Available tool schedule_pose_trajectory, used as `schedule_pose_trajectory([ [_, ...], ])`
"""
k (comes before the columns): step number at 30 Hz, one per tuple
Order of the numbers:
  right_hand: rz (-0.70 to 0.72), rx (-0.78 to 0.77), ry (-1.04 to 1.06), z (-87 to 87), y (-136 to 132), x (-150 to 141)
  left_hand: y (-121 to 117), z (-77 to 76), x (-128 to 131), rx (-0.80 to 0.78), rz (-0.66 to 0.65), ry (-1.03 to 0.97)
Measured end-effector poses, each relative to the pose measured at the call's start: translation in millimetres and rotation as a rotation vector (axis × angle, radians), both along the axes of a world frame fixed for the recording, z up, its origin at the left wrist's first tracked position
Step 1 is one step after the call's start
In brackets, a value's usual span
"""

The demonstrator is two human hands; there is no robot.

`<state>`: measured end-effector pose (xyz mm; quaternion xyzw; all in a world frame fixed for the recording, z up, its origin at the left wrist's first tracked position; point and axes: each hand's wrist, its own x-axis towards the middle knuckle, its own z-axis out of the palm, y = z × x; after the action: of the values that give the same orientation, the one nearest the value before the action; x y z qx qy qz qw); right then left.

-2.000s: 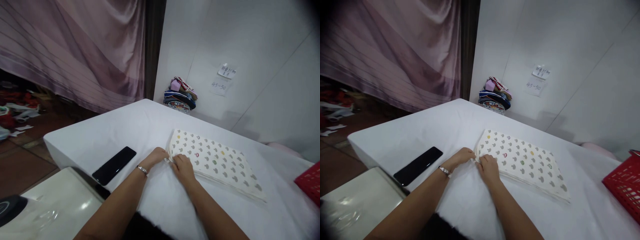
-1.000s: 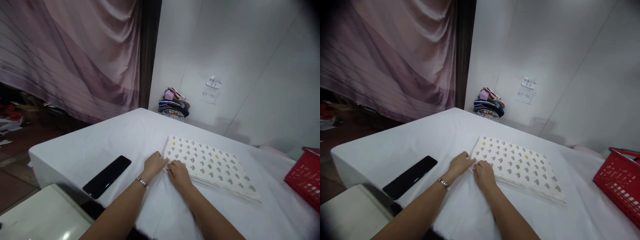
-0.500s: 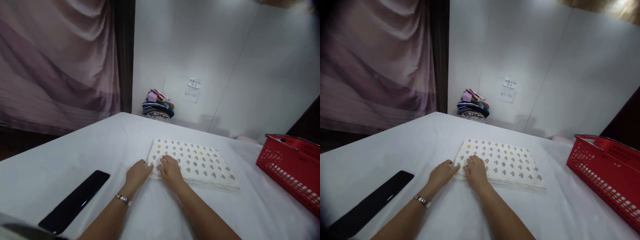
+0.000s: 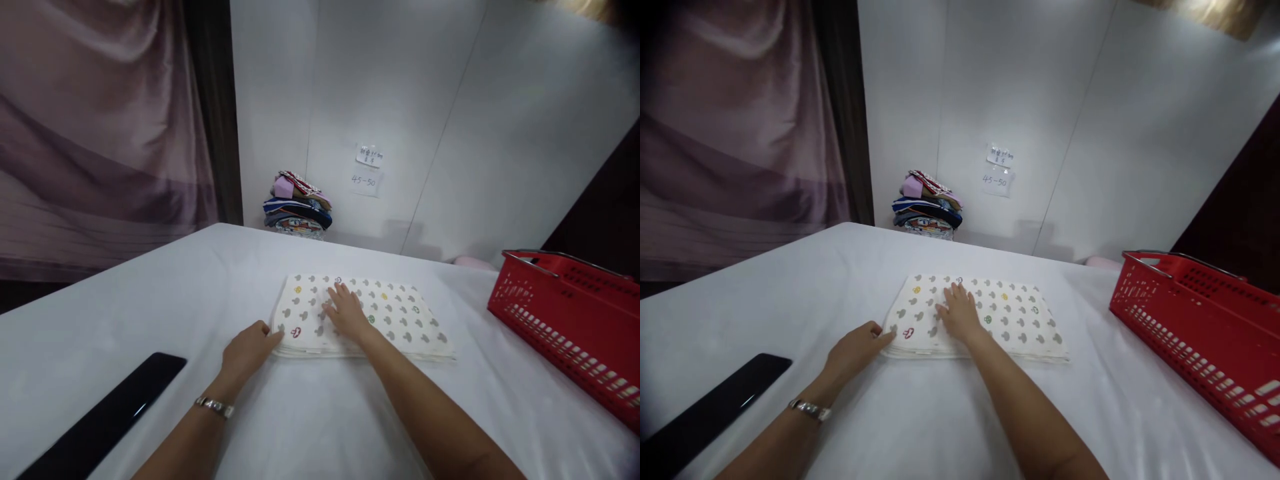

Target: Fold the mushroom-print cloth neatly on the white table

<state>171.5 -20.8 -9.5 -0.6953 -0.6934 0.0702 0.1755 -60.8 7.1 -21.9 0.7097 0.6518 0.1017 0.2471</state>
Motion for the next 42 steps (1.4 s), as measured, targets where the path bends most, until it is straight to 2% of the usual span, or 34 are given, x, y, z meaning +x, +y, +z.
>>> schedule_pose_trajectory([
  [3, -0.056, -0.156, -0.083, -12.7, 6.2, 25.8, -1.1, 0.6, 0.7, -0.005, 0.012, -0.004],
  [7, -0.028, -0.309, -0.123, -27.3, 9.3, 37.4, -3.1, 2.5, 1.7, 0.007, 0.012, -0.001],
  [10, -0.012, -0.278, -0.155, -21.6, 22.8, 39.9, -3.3, 3.1, 1.6, -0.004, 0.022, -0.008],
  [14, -0.008, -0.187, -0.194, -15.0, 59.1, 43.3, -1.0, 0.7, 0.6, -0.011, 0.021, -0.021],
  [17, -0.018, -0.232, -0.195, -24.4, 82.3, 45.2, 0.5, -1.2, -0.4, -0.022, 0.017, -0.007],
  [20, -0.013, -0.242, -0.202, -35.1, 92.6, 47.3, 0.7, -0.9, -1.0, -0.034, 0.010, -0.006],
  [24, -0.002, -0.259, -0.198, -37.1, 96.3, 48.4, 0.9, 0.4, -1.3, -0.066, 0.014, -0.015],
  [29, -0.012, -0.188, -0.181, -38.2, 99.8, 41.3, 1.7, 1.5, -1.8, -0.068, 0.000, -0.018],
  [33, 0.003, -0.233, -0.154, -30.8, 100.9, 48.1, 0.9, 4.4, -1.4, -0.084, 0.001, -0.021],
  [35, -0.042, -0.207, -0.163, -26.5, 97.9, 60.8, 0.6, 5.6, -1.2, -0.077, -0.001, -0.021],
  [37, -0.144, -0.179, -0.193, -27.0, 92.3, 76.5, 1.0, 6.0, -1.1, -0.078, -0.005, -0.018],
  [40, -0.254, -0.212, -0.214, -36.9, 83.6, 95.9, 2.5, 5.4, -1.4, -0.094, -0.009, -0.010],
  [42, -0.258, -0.240, -0.203, -43.4, 81.3, 101.7, 3.5, 4.8, -1.6, -0.093, -0.008, -0.009],
])
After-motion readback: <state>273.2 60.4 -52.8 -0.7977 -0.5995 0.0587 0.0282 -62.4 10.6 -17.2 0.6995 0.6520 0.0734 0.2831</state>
